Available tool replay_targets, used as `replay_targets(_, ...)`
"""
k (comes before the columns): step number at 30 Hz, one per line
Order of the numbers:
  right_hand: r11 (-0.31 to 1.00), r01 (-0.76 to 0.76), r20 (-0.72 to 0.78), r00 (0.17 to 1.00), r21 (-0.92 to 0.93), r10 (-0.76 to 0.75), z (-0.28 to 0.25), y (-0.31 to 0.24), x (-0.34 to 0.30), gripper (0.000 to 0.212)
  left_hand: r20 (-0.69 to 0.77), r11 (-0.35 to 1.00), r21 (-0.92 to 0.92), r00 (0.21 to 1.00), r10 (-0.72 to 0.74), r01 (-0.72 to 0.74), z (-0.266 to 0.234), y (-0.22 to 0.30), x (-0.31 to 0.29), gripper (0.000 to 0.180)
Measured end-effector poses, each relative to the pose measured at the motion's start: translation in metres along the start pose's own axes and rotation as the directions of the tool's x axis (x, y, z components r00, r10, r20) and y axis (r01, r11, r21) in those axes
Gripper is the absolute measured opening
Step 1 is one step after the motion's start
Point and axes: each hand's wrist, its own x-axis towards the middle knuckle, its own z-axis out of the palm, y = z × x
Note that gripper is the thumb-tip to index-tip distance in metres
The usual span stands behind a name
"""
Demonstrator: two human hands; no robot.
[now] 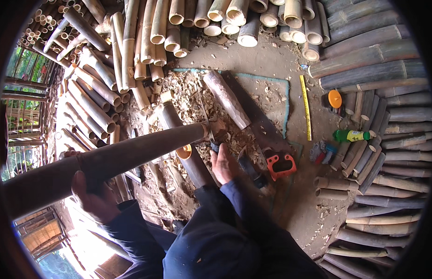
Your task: The person sits on the ground and uses a knife to carve and shape a piece of bamboo. They then use a wooden mallet to strike the knife and split the bamboo further. The person continues to carve and shape the bamboo using the knife and mallet.
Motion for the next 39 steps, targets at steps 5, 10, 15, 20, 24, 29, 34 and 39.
replay_targets(5,0.982,0.183,-0.051,0.982,0.038,-0.181,-0.020,-0.002,-0.015,0.039,-0.053,0.978,-0.166,0.989,-0.136,0.126,-0.019,0.012,0.006,0.075)
replay_targets(10,0.977,0.208,-0.050,0.976,-0.043,-0.210,-0.032,0.003,-0.017,0.041,0.068,0.998,-0.056,0.997,0.045,-0.041,-0.008,0.011,0.001,0.054)
replay_targets(15,0.971,0.228,-0.038,0.974,0.071,-0.225,-0.078,-0.060,-0.015,0.042,0.343,0.987,-0.145,0.931,0.121,-0.075,-0.020,0.003,0.006,0.065)
replay_targets(20,0.957,0.281,-0.102,0.957,0.076,-0.273,-0.038,-0.037,-0.008,0.031,0.303,0.991,-0.133,0.951,0.062,-0.022,-0.019,0.001,0.008,0.064)
replay_targets(24,0.964,0.225,-0.105,0.965,-0.144,-0.241,-0.015,0.007,0.005,0.039,0.341,0.987,-0.156,0.935,0.100,-0.048,-0.016,0.002,0.008,0.063)
replay_targets(29,0.958,0.265,-0.146,0.958,0.106,-0.249,-0.050,-0.060,-0.011,0.040,0.116,0.998,-0.046,0.992,0.042,-0.037,-0.002,0.008,0.001,0.065)
replay_targets(34,0.987,0.095,0.018,0.995,-0.127,-0.094,-0.013,-0.007,0.001,0.041,0.099,0.998,-0.004,0.993,0.060,-0.060,0.008,0.005,-0.007,0.065)
replay_targets(39,0.958,0.285,-0.126,0.951,0.004,-0.282,-0.039,-0.048,-0.008,0.044,0.011,0.997,0.042,0.998,0.058,-0.059,0.008,0.009,-0.007,0.066)
